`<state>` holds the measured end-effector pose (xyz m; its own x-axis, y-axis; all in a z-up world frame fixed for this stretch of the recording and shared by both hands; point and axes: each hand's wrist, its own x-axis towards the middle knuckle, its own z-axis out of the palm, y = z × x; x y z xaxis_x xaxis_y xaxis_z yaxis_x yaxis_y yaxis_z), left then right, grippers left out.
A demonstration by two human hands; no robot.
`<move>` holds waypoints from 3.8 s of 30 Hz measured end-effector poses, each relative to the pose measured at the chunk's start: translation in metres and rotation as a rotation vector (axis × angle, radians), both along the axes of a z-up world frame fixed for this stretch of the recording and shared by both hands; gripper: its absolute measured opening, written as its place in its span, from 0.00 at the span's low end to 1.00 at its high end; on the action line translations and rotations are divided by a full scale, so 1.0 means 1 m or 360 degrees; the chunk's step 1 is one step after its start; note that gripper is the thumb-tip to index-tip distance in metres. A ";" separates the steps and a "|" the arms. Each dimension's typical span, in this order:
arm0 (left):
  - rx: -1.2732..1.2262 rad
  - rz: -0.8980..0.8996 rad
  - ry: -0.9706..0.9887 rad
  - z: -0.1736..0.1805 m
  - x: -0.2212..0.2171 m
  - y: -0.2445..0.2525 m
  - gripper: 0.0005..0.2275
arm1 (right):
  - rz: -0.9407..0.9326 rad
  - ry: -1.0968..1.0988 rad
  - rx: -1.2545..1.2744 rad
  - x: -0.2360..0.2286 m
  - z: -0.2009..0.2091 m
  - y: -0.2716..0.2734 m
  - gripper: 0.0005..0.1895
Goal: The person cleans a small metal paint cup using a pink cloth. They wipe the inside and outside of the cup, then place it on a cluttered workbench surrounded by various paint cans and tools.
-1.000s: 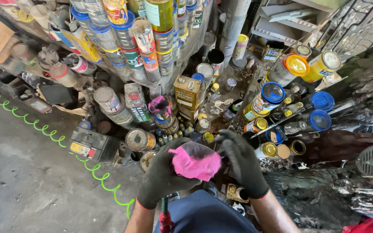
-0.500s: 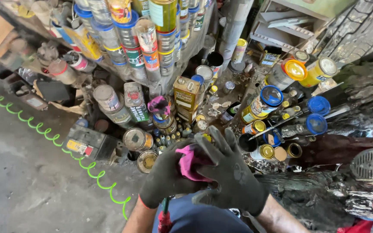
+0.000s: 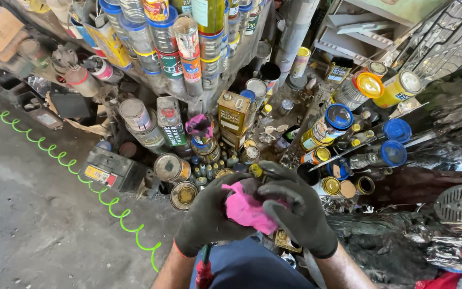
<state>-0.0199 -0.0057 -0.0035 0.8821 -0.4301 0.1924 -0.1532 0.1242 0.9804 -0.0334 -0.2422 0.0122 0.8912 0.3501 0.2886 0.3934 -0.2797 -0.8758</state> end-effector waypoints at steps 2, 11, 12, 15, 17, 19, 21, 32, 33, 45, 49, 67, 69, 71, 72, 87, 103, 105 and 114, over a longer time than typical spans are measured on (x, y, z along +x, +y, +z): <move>-0.0024 -0.0016 0.0013 0.002 0.000 -0.001 0.35 | -0.0109 -0.0023 0.0029 0.001 0.003 0.003 0.18; 0.0264 0.0065 -0.0485 0.017 0.000 -0.015 0.32 | -0.0258 0.0062 -0.0649 0.019 0.040 0.027 0.48; 0.0375 0.0103 -0.0619 0.020 -0.002 -0.015 0.31 | -0.0211 0.0315 -0.0666 0.019 0.042 0.027 0.47; 0.0456 0.0113 -0.0542 0.023 -0.006 -0.017 0.32 | -0.0035 0.0113 -0.0625 0.025 0.019 0.018 0.39; 0.0452 0.0118 -0.0491 0.020 -0.006 -0.016 0.32 | -0.0070 0.0122 -0.0724 0.026 0.017 0.021 0.37; 0.0446 0.0136 -0.0435 0.018 -0.005 -0.013 0.32 | -0.0092 0.0130 -0.0826 0.027 0.014 0.024 0.35; 0.0386 0.0149 -0.0421 0.018 -0.006 -0.011 0.33 | 0.0045 -0.0154 -0.0664 0.021 0.010 0.025 0.39; 0.0203 0.0175 -0.0380 0.010 -0.008 0.002 0.32 | 0.0141 0.0588 0.0020 0.024 0.001 0.020 0.36; 0.0105 0.0138 -0.0259 0.008 -0.009 0.002 0.32 | 0.0152 0.0724 0.0261 0.023 -0.005 0.018 0.36; 0.0351 0.0315 -0.0432 0.007 0.000 0.005 0.34 | -0.0314 -0.0113 -0.0442 0.009 0.023 0.021 0.42; 0.0343 0.0252 -0.0440 0.012 0.004 -0.001 0.34 | -0.0275 -0.0169 -0.0652 0.008 0.008 0.026 0.48; 0.0316 0.0072 0.0107 0.003 0.021 -0.016 0.34 | -0.0168 0.0373 0.0702 -0.023 -0.055 -0.033 0.51; 0.0251 0.0087 -0.0018 -0.002 0.026 -0.016 0.28 | -0.0458 0.0181 0.0312 -0.024 -0.079 -0.059 0.44; 0.0293 0.0079 -0.0109 0.003 0.036 -0.019 0.26 | -0.0654 0.0519 0.0281 -0.025 -0.119 -0.099 0.38; 0.0331 0.0105 -0.0201 0.006 0.041 -0.019 0.24 | -0.0805 0.0862 0.0244 -0.023 -0.140 -0.118 0.32; 0.0778 0.0301 -0.0121 0.000 0.069 -0.079 0.24 | -0.0827 0.0094 -0.0064 0.137 -0.309 -0.344 0.19; 0.0478 0.0209 0.0262 -0.009 0.115 -0.097 0.29 | -0.0718 0.0082 -0.0915 0.119 -0.222 -0.255 0.04; 0.0555 0.0201 0.0131 -0.008 0.126 -0.100 0.27 | -0.0450 0.0433 -0.1640 0.116 -0.229 -0.255 0.09; 0.0713 0.0068 -0.0001 -0.006 0.151 -0.091 0.25 | -0.0845 0.0535 -0.1183 0.097 -0.217 -0.226 0.07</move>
<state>0.1313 -0.0967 -0.0097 0.9007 -0.4345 -0.0039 -0.1497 -0.3188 0.9359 0.0638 -0.4679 -0.2050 0.9811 -0.1309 -0.1423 -0.1817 -0.8756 -0.4476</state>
